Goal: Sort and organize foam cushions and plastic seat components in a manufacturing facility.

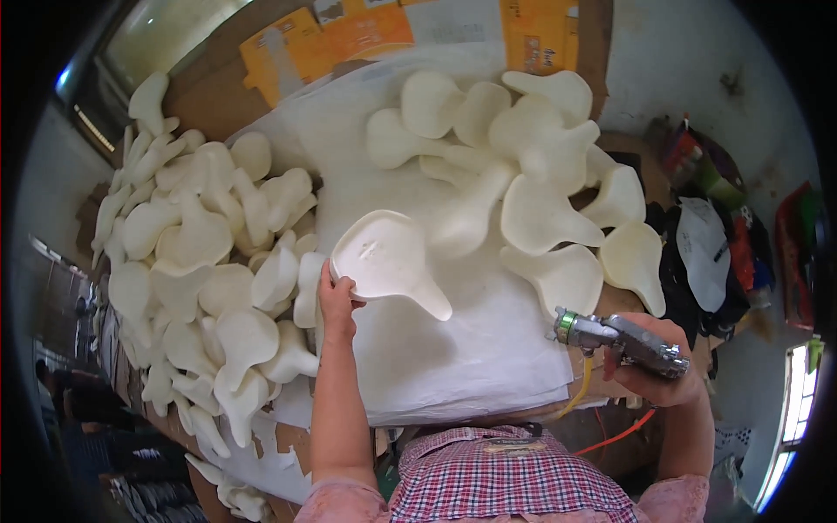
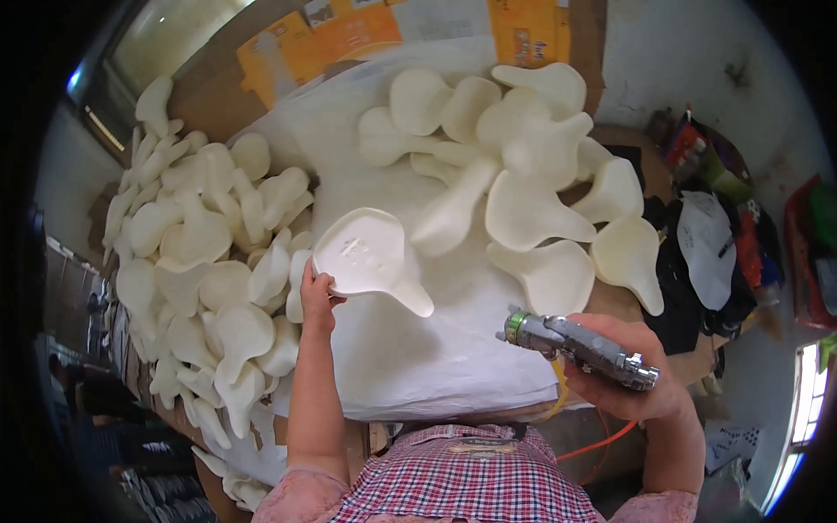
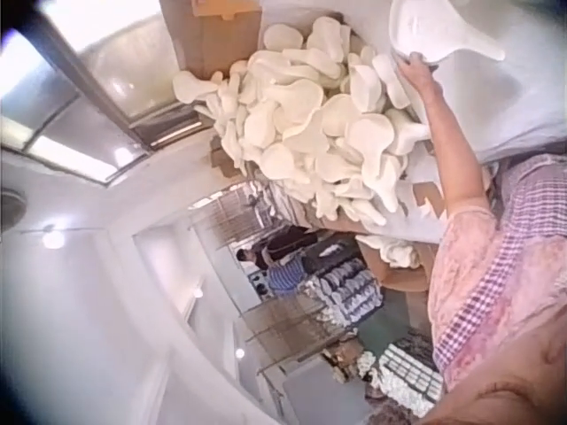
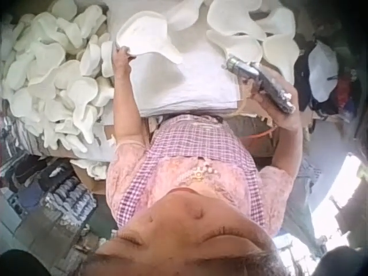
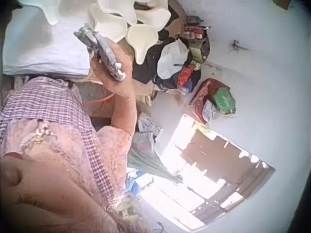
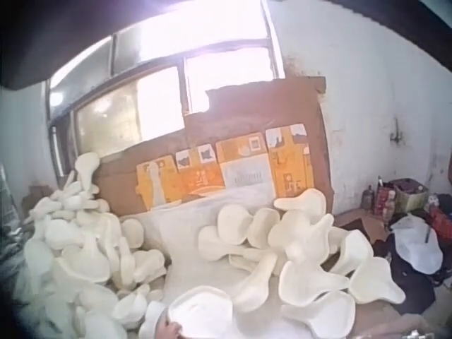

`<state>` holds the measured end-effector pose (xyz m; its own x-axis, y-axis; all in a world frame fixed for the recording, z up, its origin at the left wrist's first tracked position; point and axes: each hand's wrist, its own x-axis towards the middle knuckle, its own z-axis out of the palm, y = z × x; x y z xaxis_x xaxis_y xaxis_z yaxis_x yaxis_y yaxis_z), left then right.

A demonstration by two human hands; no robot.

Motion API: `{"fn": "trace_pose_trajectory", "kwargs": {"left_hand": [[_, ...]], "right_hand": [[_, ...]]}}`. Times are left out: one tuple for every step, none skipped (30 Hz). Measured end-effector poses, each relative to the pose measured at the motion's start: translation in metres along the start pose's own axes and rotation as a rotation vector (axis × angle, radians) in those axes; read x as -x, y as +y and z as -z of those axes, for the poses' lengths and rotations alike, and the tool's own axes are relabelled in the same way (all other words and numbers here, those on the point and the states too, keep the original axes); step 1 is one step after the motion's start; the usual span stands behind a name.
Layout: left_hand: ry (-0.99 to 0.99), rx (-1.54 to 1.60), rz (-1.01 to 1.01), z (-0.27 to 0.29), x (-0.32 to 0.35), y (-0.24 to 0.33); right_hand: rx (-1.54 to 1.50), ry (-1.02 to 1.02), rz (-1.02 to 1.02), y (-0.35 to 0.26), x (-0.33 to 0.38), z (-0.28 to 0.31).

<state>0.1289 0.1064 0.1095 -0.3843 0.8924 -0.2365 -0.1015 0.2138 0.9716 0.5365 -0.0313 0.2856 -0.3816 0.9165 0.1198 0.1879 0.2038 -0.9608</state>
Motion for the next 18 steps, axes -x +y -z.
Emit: {"fn": "trace_pose_trajectory", "kwargs": {"left_hand": [[0.019,0.006,-0.007,0.008,0.0,-0.002],[0.051,0.024,0.0,0.017,0.001,-0.005],[0.08,0.042,0.007,0.025,0.001,-0.008],[0.082,-0.011,-0.01,0.036,-0.001,-0.009],[0.088,-0.007,-0.007,0.042,-0.001,-0.01],[0.084,0.025,-0.003,0.047,-0.003,-0.01],[0.078,0.056,0.0,0.052,-0.004,-0.01],[0.112,0.095,-0.026,0.059,-0.008,-0.008],[0.137,0.137,-0.052,0.067,-0.015,-0.006],[0.18,0.393,-0.062,0.089,-0.024,0.002],[0.222,0.649,-0.066,0.104,-0.029,0.01],[0.35,0.829,-0.112,0.086,-0.024,0.028],[0.488,1.003,-0.159,0.069,-0.016,0.046],[0.472,1.005,-0.155,0.059,-0.023,0.029],[0.263,0.748,-0.279,0.057,-0.035,-0.007],[0.043,0.492,-0.38,0.045,-0.044,-0.04],[-0.114,0.041,-0.422,0.007,-0.035,-0.067],[-0.247,-0.421,-0.458,-0.033,-0.013,-0.094]], "right_hand": [[0.036,-0.055,-0.008,-0.001,-0.004,-0.002],[0.075,-0.118,-0.035,-0.004,-0.006,-0.004],[0.073,-0.132,-0.028,-0.004,-0.009,-0.006],[0.113,-0.194,-0.093,-0.004,-0.012,-0.008],[0.157,-0.25,-0.165,-0.005,-0.011,-0.009],[0.154,-0.246,-0.127,-0.001,-0.012,-0.01],[0.155,-0.25,-0.13,0.004,-0.012,-0.011],[0.12,-0.178,-0.087,0.009,-0.012,-0.011],[0.092,-0.097,-0.045,0.01,-0.011,-0.009],[0.094,-0.084,-0.049,0.009,-0.011,-0.007],[-0.057,-0.02,-0.034,0.009,-0.014,-0.008],[-0.197,0.062,-0.032,0.011,-0.011,-0.006],[-0.189,0.09,-0.048,0.013,-0.005,-0.002],[-0.217,0.151,-0.051,0.014,-0.001,0.001],[-0.258,0.191,-0.048,0.018,-0.001,0.003],[-0.202,0.209,-0.06,0.018,0.0,0.005],[-0.194,0.222,-0.064,0.023,0.004,0.007],[-0.178,0.19,-0.107,0.032,0.004,0.008]]}}
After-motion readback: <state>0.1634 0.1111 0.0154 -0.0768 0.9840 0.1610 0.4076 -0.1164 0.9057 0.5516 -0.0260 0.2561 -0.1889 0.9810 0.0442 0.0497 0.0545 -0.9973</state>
